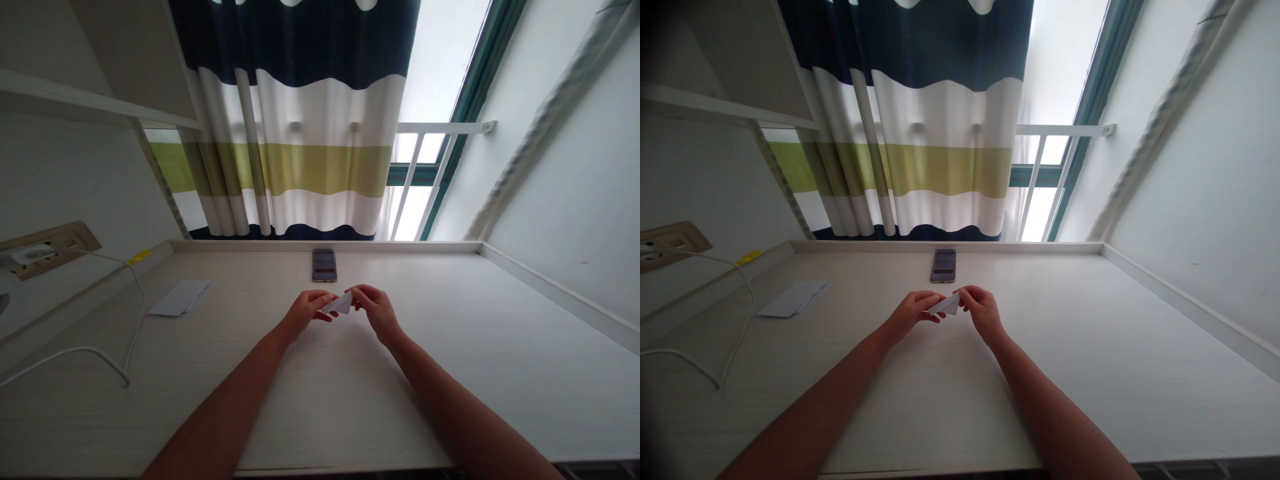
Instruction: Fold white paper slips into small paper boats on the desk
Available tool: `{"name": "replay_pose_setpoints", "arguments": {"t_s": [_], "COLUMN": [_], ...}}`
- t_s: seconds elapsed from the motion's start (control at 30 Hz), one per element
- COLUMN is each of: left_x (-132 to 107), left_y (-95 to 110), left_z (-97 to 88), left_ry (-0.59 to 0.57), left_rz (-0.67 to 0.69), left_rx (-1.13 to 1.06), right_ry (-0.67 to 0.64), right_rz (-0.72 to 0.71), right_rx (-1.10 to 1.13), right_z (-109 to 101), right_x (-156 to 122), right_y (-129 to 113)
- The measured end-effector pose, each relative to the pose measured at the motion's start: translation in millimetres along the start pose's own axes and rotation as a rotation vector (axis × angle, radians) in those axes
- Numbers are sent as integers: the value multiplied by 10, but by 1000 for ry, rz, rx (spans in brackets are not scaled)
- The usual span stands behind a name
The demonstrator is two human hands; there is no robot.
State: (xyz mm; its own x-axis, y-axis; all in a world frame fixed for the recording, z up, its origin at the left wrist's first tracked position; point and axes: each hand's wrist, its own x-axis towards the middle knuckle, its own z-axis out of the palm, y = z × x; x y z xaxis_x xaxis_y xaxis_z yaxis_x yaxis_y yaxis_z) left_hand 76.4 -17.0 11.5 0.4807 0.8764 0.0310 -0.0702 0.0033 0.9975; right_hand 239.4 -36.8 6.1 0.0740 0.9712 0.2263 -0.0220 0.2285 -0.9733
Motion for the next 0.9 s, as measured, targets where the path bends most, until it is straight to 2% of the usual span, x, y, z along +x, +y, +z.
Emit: {"name": "replay_pose_setpoints", "arguments": {"t_s": [0.1,0.23,0.37,0.5,0.63,0.9], "left_x": [7,31,52,47,27,15], "left_y": [-3,-31,-62,-59,-35,-30], "left_z": [20,32,21,38,82,86], "left_ry": [19,105,188,209,184,138], "left_rz": [-27,-13,23,32,21,58], "left_rx": [48,81,61,12,-34,-102], "right_ry": [-30,-35,48,-15,-48,-107], "right_rz": [-42,-96,-290,-424,-426,-342], "right_rx": [-58,-149,-367,-555,-578,-375], "right_z": [9,18,22,36,53,65], "right_x": [2,-12,-43,-69,-72,-78], "right_y": [18,1,-5,3,11,1]}}
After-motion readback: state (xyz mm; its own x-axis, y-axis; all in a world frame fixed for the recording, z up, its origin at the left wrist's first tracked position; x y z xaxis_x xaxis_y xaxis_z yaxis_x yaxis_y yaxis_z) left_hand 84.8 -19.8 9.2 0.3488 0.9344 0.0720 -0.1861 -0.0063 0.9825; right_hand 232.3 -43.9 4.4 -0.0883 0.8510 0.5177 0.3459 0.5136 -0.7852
